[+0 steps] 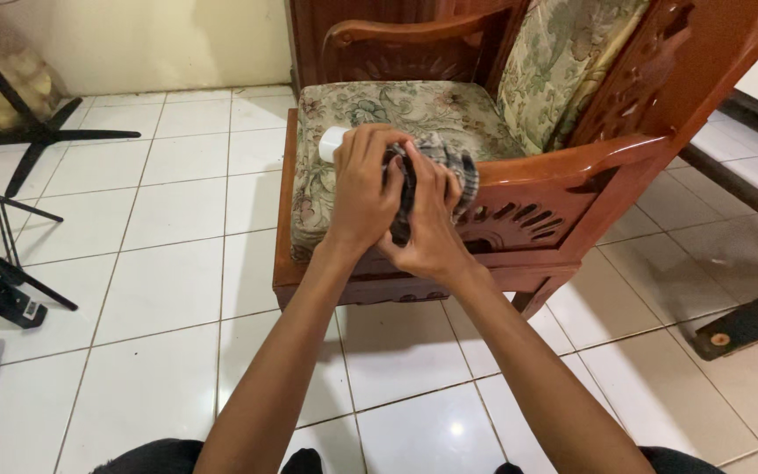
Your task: The person wipes the wooden armrests and backrest of a dining chair using a checkered cloth. They repeatedly spray the cloth with a white spray bottle and wipe different sections of the chair's wooden frame, including the armrests and backrest, throughout the episode.
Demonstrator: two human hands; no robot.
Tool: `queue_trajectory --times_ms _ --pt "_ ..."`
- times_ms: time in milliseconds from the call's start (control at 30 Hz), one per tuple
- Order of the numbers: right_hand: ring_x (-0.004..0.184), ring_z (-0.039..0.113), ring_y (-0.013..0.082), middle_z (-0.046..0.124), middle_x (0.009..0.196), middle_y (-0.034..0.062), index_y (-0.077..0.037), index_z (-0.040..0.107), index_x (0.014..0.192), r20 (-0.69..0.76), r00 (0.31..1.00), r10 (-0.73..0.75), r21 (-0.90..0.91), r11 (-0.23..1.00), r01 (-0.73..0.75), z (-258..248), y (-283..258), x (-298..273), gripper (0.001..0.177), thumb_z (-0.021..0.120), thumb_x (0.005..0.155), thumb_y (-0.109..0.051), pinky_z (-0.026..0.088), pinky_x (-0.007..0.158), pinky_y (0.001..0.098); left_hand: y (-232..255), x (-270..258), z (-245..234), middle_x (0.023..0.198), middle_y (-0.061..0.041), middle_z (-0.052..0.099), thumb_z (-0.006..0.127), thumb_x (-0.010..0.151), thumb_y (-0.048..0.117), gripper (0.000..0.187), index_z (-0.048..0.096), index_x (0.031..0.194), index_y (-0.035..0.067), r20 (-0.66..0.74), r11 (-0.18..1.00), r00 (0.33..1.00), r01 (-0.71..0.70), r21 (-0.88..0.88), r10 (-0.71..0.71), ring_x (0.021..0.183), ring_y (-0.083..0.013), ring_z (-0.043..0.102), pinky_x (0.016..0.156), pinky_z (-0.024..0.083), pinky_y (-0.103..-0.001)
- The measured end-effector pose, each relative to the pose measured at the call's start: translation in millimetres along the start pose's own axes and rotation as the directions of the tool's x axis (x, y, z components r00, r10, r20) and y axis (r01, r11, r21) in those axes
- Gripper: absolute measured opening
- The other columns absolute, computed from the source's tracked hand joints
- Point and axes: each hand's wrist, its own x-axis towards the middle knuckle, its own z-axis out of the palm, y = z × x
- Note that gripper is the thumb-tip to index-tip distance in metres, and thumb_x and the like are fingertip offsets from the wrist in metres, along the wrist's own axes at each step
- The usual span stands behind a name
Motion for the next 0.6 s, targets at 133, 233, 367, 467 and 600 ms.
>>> queue_trajectory --times_ms 133,233,367,467,600 --pt "0.145 0.035 0.0316 0.034 0.147 0.0173 -0.006 0.021 0.152 -0.132 0.991 0.03 0.568 0.822 0.05 -15.4 4.4 17.1 0.088 0.059 0.072 -0.01 0.033 0.127 0.0469 12.9 4.4 16.5 0.14 -0.012 0.055 0.052 0.104 0.004 0.037 0.055 0.141 0.009 -0.016 0.99 0.995 -0.093 0.103 0.095 0.134 -0.0281 0.054 0.118 0.045 -0.043" --pt "0.13 0.044 0.0222 0.036 0.138 0.0095 -0.01 0.03 0.145 -0.232 0.971 0.064 0.706 0.698 0.122 -41.3 24.8 26.1 0.067 0.052 0.082 -0.005 0.045 0.119 0.0403 20.6 6.1 23.6 0.138 -0.017 0.056 0.056 0.107 0.019 0.047 0.051 0.153 0.009 0.112 0.991 0.989 -0.107 0.078 0.097 0.126 -0.0306 0.056 0.108 0.048 -0.044" --pt "0.121 0.049 0.0224 0.038 0.13 0.0099 -0.004 0.045 0.134 -0.099 0.994 0.053 0.408 0.913 -0.008 -58.7 41.3 28.3 0.033 0.047 0.101 0.0 0.048 0.114 0.0397 15.4 -1.0 21.0 0.13 -0.015 0.061 0.073 0.094 0.046 0.067 0.053 0.146 0.009 0.245 0.933 0.952 -0.247 0.261 0.184 0.123 -0.0325 0.057 0.107 0.045 -0.049" --pt "0.114 0.054 0.0256 0.04 0.13 0.0132 0.0 0.048 0.13 0.051 0.994 0.095 0.216 0.971 -0.104 -63.0 38.9 23.1 0.025 0.047 0.106 -0.006 0.052 0.103 0.0405 -1.8 -7.5 14.1 0.137 -0.011 0.06 0.078 0.089 0.047 0.067 0.055 0.143 0.013 0.213 0.909 0.94 -0.318 0.27 0.265 0.129 -0.0306 0.055 0.109 0.044 -0.048" --pt "0.11 0.065 0.0281 0.048 0.131 0.0171 -0.001 0.051 0.128 0.094 0.991 0.091 -0.001 0.996 -0.091 -73.6 39.0 12.3 0.025 0.049 0.104 -0.008 0.055 0.094 0.0378 -20.6 -23.8 -12.2 0.146 -0.005 0.059 0.084 0.086 0.037 0.066 0.059 0.145 0.018 0.152 0.927 0.95 -0.303 0.219 0.274 0.137 -0.0268 0.054 0.112 0.044 -0.046"
